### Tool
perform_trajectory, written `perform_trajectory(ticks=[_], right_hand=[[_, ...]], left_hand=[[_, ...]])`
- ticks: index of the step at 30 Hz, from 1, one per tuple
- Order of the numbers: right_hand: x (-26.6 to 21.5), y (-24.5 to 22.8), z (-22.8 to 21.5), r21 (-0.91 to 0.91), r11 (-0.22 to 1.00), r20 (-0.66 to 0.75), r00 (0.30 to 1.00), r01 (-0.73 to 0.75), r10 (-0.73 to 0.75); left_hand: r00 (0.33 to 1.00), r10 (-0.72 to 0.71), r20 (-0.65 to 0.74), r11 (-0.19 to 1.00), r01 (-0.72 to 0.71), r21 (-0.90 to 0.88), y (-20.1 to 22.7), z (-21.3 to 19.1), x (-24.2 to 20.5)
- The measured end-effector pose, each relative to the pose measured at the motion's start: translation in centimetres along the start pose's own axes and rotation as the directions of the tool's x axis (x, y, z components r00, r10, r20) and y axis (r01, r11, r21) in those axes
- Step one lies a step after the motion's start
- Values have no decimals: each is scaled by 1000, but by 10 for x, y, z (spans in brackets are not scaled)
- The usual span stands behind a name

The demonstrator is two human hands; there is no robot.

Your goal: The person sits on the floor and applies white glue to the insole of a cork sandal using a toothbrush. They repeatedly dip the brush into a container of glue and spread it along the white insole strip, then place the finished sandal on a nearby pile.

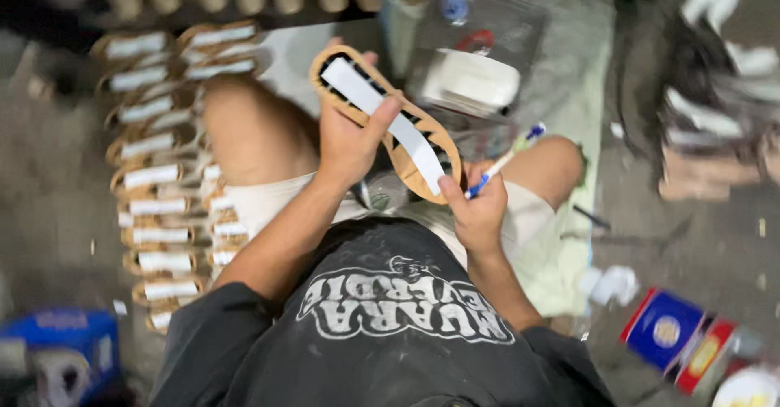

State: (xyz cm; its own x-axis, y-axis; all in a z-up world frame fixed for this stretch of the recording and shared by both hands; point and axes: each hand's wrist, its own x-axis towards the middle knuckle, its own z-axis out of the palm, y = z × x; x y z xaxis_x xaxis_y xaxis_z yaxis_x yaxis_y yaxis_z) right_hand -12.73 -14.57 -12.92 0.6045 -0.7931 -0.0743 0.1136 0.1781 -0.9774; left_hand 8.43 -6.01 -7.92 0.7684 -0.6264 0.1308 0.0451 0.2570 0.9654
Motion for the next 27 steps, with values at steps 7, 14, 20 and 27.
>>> perform_trajectory(ticks=[7, 14, 20, 27], right_hand=[[-1, 3, -5, 16, 1000, 218, 976, -22, 18], [25, -28, -26, 59, 998, 85, 996, -28, 23], [64, -70, -28, -94, 966, 420, 870, -241, 258], [116, -86, -29, -962, 263, 121, 981, 78, 153]], left_hand=[[981, -1, -195, 1000, 4, 14, -2, -6, -21], [977, -141, 159, 679, 213, -702, 22, -33, -10], [9, -453, 891, -44, 999, -32, -17, -53, -3], [425, -746, 513, 278, 898, -341, -23, -63, -26]])
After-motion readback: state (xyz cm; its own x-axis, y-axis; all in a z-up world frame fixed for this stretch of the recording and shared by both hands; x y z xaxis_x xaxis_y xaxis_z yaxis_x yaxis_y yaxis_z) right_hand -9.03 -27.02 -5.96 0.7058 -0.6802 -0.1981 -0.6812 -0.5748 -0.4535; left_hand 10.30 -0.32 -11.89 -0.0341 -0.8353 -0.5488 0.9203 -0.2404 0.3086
